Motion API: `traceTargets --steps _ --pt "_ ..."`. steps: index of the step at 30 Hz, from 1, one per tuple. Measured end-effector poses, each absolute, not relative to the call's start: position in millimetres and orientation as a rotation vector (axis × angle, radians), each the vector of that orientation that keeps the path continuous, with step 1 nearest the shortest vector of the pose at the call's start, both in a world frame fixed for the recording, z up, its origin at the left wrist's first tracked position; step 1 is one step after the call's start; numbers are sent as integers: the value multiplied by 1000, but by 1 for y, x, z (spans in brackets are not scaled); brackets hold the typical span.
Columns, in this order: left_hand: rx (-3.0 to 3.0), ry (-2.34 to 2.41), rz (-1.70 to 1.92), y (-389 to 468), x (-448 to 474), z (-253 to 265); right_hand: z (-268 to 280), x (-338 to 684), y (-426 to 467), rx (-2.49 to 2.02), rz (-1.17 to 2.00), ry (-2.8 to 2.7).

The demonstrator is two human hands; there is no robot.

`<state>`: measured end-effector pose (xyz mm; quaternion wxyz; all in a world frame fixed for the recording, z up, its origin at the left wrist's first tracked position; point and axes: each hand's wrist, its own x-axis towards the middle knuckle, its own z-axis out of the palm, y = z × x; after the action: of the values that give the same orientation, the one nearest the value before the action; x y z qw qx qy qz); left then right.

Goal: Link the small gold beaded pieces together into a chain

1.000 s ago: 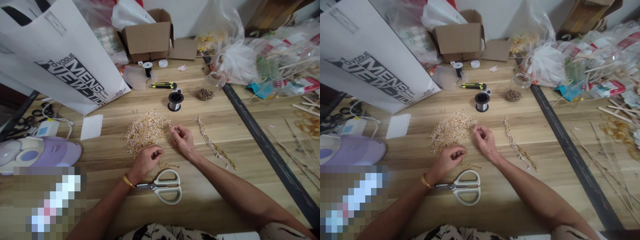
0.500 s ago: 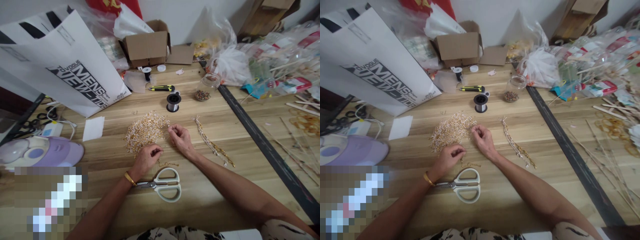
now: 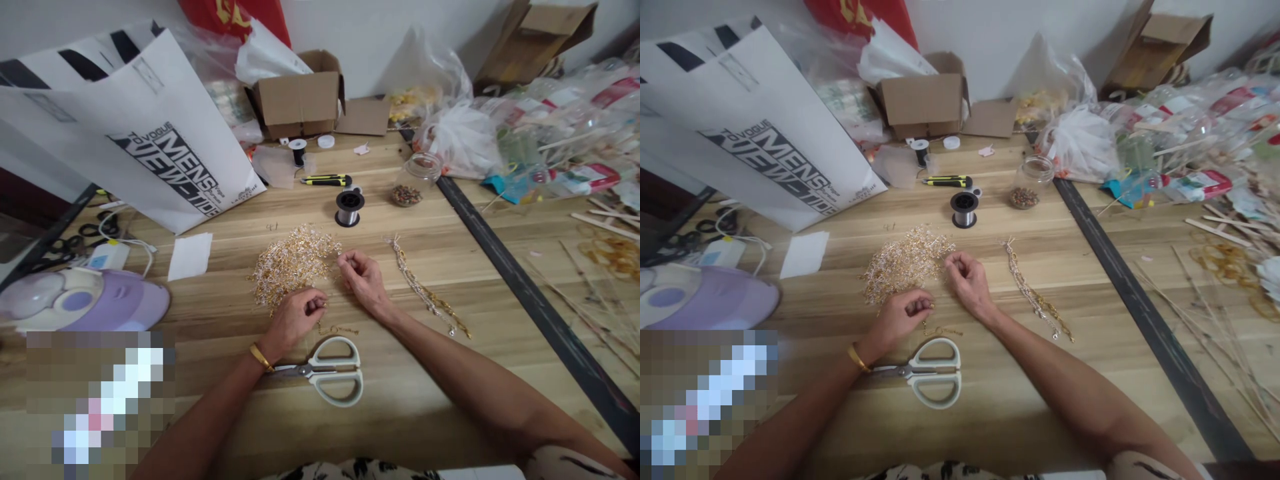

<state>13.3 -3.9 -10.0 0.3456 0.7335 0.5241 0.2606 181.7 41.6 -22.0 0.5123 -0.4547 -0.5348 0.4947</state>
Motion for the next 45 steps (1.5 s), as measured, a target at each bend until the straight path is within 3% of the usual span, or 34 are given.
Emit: traceTargets --steps 45 --pt "1944 1370 684 -1 15 -8 -24 180 44 -1066 1253 -1224"
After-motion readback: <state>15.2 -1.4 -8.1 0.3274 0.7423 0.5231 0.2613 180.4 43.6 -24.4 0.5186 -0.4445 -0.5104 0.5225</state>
